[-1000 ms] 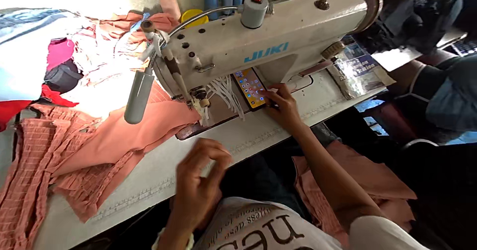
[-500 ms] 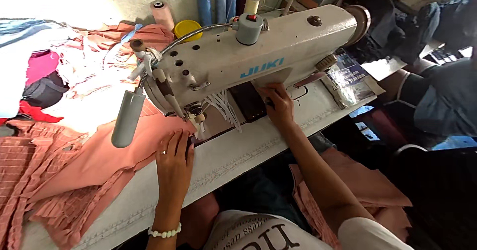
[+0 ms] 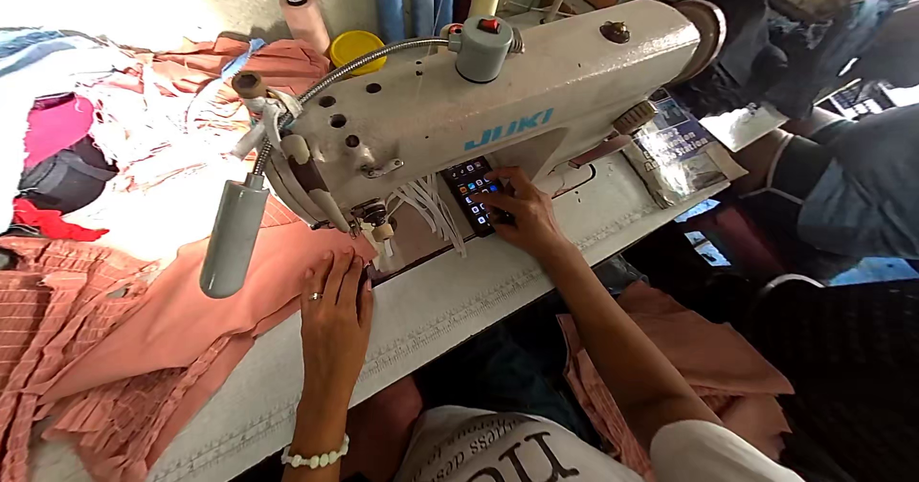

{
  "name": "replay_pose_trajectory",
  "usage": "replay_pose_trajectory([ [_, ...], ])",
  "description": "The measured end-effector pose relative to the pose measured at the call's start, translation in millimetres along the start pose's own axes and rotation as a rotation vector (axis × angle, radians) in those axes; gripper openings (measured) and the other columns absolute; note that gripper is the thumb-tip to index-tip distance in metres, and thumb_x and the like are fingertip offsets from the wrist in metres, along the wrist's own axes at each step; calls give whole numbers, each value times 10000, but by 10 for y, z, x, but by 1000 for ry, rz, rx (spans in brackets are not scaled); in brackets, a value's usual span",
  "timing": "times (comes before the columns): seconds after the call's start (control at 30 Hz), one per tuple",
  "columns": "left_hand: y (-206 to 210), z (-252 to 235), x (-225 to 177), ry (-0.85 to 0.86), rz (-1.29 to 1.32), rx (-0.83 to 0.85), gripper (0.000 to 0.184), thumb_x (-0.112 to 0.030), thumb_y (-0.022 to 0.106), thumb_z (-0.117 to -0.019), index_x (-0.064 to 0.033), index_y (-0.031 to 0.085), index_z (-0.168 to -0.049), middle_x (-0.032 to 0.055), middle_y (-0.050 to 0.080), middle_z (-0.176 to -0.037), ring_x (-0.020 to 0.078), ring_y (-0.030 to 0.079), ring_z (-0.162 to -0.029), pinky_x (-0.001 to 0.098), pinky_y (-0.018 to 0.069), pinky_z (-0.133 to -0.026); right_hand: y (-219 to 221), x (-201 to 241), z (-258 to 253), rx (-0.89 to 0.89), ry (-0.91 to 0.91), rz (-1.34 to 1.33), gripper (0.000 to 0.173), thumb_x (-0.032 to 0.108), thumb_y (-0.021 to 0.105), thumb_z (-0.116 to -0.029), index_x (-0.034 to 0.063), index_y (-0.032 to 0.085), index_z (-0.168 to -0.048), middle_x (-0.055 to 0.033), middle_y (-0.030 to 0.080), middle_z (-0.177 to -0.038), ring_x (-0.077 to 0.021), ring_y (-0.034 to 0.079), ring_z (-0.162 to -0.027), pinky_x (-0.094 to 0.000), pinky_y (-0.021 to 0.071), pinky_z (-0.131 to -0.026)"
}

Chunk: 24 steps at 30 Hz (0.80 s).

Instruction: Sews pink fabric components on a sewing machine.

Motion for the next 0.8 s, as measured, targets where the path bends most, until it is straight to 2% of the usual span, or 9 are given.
replay_pose_trajectory([
  [0.07, 3, 0, 0, 0, -3, 0, 399, -250, 474, -1033, 1, 711, -1234, 177, 665, -1346, 446, 574, -1306, 614, 401, -1109, 16, 29, -12, 44, -8, 28, 282, 117, 716, -786, 128, 812, -1052, -214, 632, -1286, -296, 678, -889, -443, 563, -672],
  [0.17, 8, 0, 3, -4, -8, -8, 398, -252, 475, -1031, -6, 715, -1232, 167, 670, -1343, 443, 575, -1305, 613, 405, -1102, -25, 27, -13, -38, 19, 14, 295, 42, 703, -785, 72, 793, -1064, -229, 625, -1265, -257, 640, -746, -404, 532, -593],
  [0.23, 3, -3, -1, -5, -6, -12, 386, -245, 484, -1025, -12, 718, -1226, 162, 673, -1337, 436, 580, -1301, 610, 410, -1098, -65, -21, 1, -115, 67, 21, 281, -18, 664, -838, 28, 765, -1096, -234, 632, -1245, -260, 644, -730, -404, 547, -604],
  [0.3, 1, -4, -2, -3, -3, -10, 382, -239, 489, -1023, -8, 717, -1225, 166, 673, -1337, 440, 579, -1301, 614, 404, -1101, -91, -69, 9, -143, 142, 38, 295, -58, 619, -879, 13, 744, -1136, -222, 644, -1221, -284, 673, -799, -431, 575, -668],
  [0.37, 0, -8, -6, 1, 2, -9, 386, -238, 488, -1023, 1, 714, -1225, 174, 670, -1337, 446, 580, -1298, 638, 393, -1102, -101, -96, 9, -160, 177, 46, 311, -89, 602, -871, -7, 730, -1142, -235, 647, -1191, -321, 686, -859, -466, 581, -698],
  [0.67, -2, -1, -9, 2, -11, -19, 386, -249, 484, -1026, -8, 723, -1210, 162, 675, -1333, 436, 581, -1300, 648, 386, -1100, -91, -76, 10, -184, 140, 28, 278, -94, 614, -870, 17, 766, -1074, -218, 669, -1138, -298, 685, -847, -434, 583, -716],
  [0.8, -9, -6, -12, 4, -18, -16, 388, -251, 484, -1025, -7, 725, -1207, 166, 677, -1329, 439, 582, -1298, 647, 385, -1101, -97, -72, 6, -180, 138, 29, 283, -94, 620, -870, 24, 767, -1081, -216, 668, -1138, -308, 686, -890, -440, 584, -751],
])
Point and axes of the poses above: each hand's wrist, its own z-axis away from the middle knuckle, its own y-axis out of the palm, x = y × z, the point moved 3 cm from there along -z, towards the middle knuckle
